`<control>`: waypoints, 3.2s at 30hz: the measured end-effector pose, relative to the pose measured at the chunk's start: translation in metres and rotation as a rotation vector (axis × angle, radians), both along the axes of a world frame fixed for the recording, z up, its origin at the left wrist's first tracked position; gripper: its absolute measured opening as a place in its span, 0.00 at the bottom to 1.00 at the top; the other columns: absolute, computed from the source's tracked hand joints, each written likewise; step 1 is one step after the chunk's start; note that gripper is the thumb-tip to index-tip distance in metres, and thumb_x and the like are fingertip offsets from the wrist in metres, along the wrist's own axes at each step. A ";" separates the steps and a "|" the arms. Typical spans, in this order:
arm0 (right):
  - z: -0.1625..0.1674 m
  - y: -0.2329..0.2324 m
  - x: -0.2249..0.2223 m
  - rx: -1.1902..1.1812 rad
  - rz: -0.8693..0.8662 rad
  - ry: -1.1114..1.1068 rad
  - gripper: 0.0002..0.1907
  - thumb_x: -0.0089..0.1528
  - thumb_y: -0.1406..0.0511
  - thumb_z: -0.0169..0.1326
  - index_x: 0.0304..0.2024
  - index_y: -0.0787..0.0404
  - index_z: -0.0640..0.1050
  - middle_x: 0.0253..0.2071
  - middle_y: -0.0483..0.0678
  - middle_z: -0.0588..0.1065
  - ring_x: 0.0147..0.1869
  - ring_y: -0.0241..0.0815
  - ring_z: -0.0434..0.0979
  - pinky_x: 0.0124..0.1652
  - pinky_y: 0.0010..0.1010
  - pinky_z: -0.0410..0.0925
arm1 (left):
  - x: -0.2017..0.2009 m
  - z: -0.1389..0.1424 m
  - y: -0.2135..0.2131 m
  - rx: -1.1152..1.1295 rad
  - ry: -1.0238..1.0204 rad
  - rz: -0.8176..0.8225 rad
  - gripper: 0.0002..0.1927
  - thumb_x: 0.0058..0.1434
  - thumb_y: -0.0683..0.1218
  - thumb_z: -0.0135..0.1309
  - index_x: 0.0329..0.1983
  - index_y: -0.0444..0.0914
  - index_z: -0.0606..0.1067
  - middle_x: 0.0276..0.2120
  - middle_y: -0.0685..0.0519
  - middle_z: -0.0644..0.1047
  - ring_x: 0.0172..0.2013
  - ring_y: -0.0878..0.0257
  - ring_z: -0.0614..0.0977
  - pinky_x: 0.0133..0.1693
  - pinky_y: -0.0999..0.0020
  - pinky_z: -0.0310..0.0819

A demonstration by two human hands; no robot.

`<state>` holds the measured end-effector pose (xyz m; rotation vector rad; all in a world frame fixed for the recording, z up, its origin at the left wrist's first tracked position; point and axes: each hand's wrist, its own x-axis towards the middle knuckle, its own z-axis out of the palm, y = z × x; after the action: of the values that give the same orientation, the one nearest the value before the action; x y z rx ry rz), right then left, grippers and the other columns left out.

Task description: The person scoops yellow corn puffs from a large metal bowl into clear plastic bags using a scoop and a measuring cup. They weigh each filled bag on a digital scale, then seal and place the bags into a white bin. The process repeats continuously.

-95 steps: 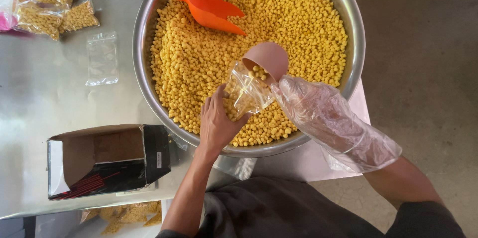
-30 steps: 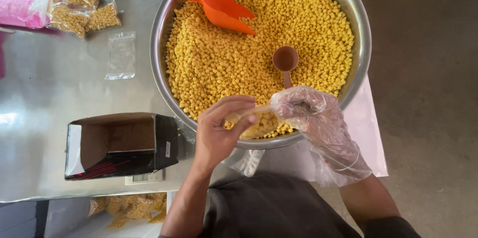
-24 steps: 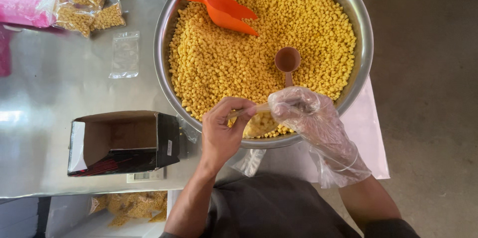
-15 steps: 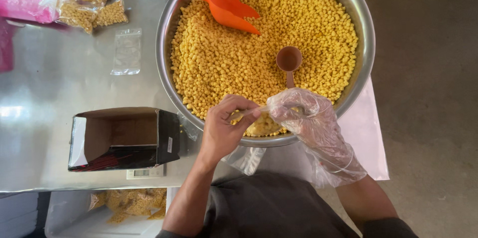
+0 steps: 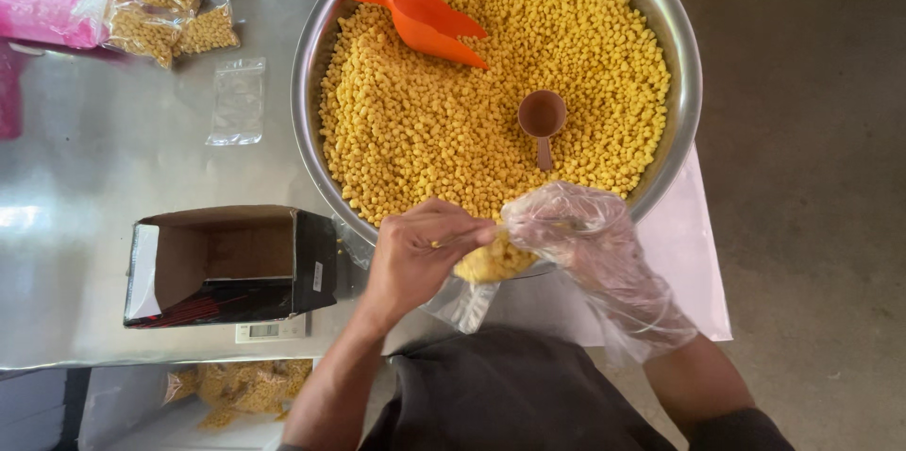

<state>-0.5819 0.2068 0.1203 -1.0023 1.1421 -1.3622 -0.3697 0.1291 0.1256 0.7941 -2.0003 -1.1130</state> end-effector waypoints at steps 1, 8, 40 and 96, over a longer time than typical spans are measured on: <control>0.005 0.001 -0.005 0.014 0.014 0.044 0.09 0.58 0.71 0.65 0.42 0.65 0.83 0.41 0.47 0.82 0.45 0.35 0.82 0.44 0.28 0.77 | 0.003 0.003 -0.002 0.003 -0.007 -0.058 0.08 0.60 0.41 0.65 0.43 0.38 0.84 0.36 0.53 0.85 0.33 0.64 0.86 0.34 0.72 0.82; 0.025 0.021 -0.022 -0.070 -0.031 0.082 0.08 0.59 0.70 0.66 0.41 0.62 0.84 0.37 0.47 0.82 0.43 0.38 0.83 0.44 0.32 0.79 | 0.013 0.014 0.007 -0.235 -0.056 -0.031 0.07 0.58 0.44 0.67 0.34 0.35 0.84 0.27 0.51 0.82 0.27 0.62 0.82 0.29 0.68 0.74; -0.008 0.002 0.008 -0.120 -0.157 0.033 0.09 0.61 0.70 0.64 0.43 0.67 0.81 0.42 0.50 0.80 0.44 0.38 0.80 0.44 0.29 0.75 | 0.024 -0.012 0.020 0.187 0.052 0.129 0.09 0.65 0.47 0.61 0.43 0.37 0.85 0.29 0.50 0.85 0.25 0.70 0.82 0.28 0.73 0.75; -0.128 0.046 0.037 0.188 0.187 0.344 0.12 0.68 0.67 0.55 0.53 0.65 0.79 0.46 0.46 0.78 0.47 0.35 0.78 0.47 0.27 0.73 | 0.049 -0.246 0.081 0.490 -0.552 0.520 0.22 0.46 0.61 0.68 0.25 0.38 0.79 0.26 0.45 0.81 0.32 0.47 0.83 0.35 0.50 0.75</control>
<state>-0.5445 0.2528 -0.0072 -1.2012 1.3636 -0.9369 -0.3212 0.2099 -0.1200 1.9242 -1.7575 -1.1513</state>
